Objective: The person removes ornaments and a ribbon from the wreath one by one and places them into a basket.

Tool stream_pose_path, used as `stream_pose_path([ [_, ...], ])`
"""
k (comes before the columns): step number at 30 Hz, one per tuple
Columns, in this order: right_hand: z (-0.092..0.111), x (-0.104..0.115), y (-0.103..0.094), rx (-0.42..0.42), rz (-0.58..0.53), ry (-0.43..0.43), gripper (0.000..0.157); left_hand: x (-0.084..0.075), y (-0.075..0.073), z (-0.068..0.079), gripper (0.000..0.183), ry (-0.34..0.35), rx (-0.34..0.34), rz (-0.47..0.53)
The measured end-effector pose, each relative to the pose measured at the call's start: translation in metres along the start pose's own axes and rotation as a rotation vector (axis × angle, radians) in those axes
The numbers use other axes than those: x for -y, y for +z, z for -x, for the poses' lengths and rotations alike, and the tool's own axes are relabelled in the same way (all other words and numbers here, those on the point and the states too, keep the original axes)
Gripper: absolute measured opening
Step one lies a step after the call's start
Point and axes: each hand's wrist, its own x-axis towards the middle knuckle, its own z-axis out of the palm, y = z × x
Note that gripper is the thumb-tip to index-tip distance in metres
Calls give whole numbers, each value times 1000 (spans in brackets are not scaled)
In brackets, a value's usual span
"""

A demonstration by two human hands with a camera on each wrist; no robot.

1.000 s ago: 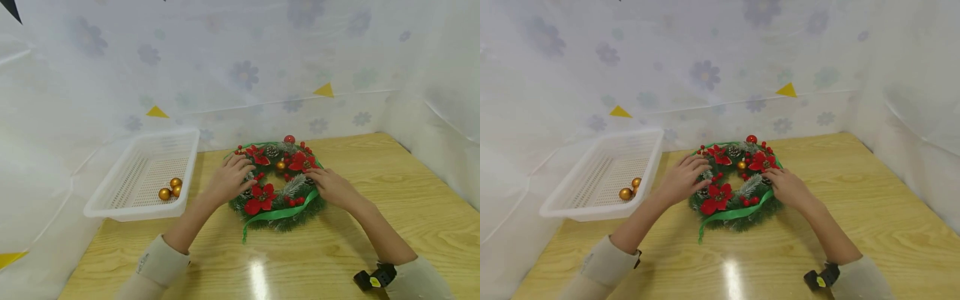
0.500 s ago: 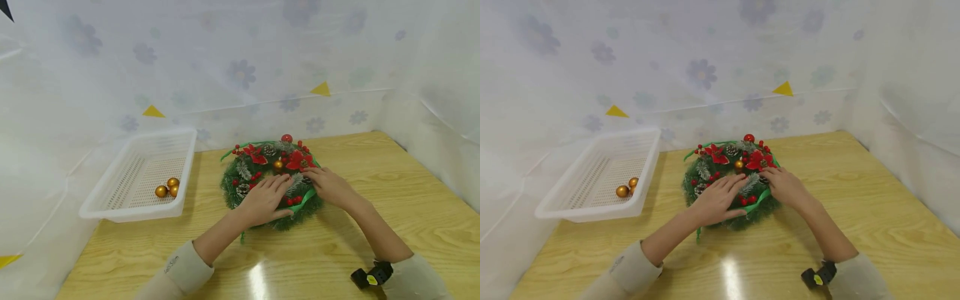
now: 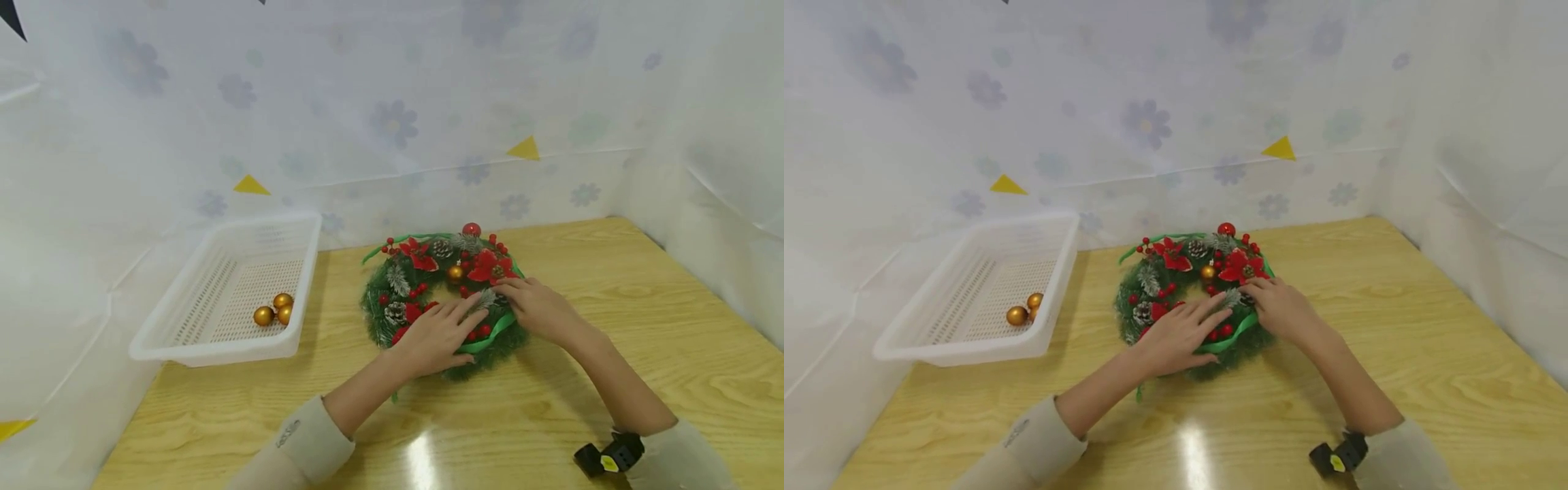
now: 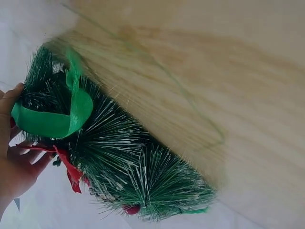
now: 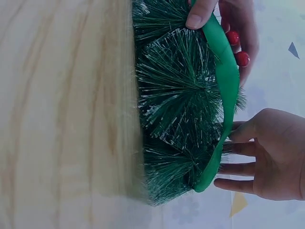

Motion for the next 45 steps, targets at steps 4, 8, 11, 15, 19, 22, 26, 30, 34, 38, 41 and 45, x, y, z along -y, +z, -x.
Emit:
stream_pose_path([
  [4,1,5,-4,18,10,-15,28,6,-3,7,79,22,4,10],
  [8,3,14,-9,52,37,-30,27,15,-4,18,80,53,20,49],
  [11,5,23,-11,66,62,-49,26,24,-4,27,82,74,31,92],
  [15,8,38,-13,77,104,-55,24,36,-3,40,84,82,29,163],
  [19,11,57,-13,92,147,-51,25,50,0,52,81,74,12,203],
  [22,11,68,-13,102,153,-60,27,60,2,58,80,76,-5,186],
  [26,12,74,-14,105,134,-69,32,67,0,63,78,101,-5,138],
  [30,12,69,-18,51,40,-71,33,68,-7,66,74,122,21,134],
  [34,11,53,-24,-44,-38,-76,29,64,-19,65,69,101,63,178],
  [38,9,33,-28,-108,-52,-53,26,53,-29,56,71,69,97,206],
  [41,9,20,-28,-106,-68,-41,27,40,-30,43,72,78,83,155],
  [45,9,10,-24,-41,-101,-29,32,21,-21,26,83,89,78,28],
])
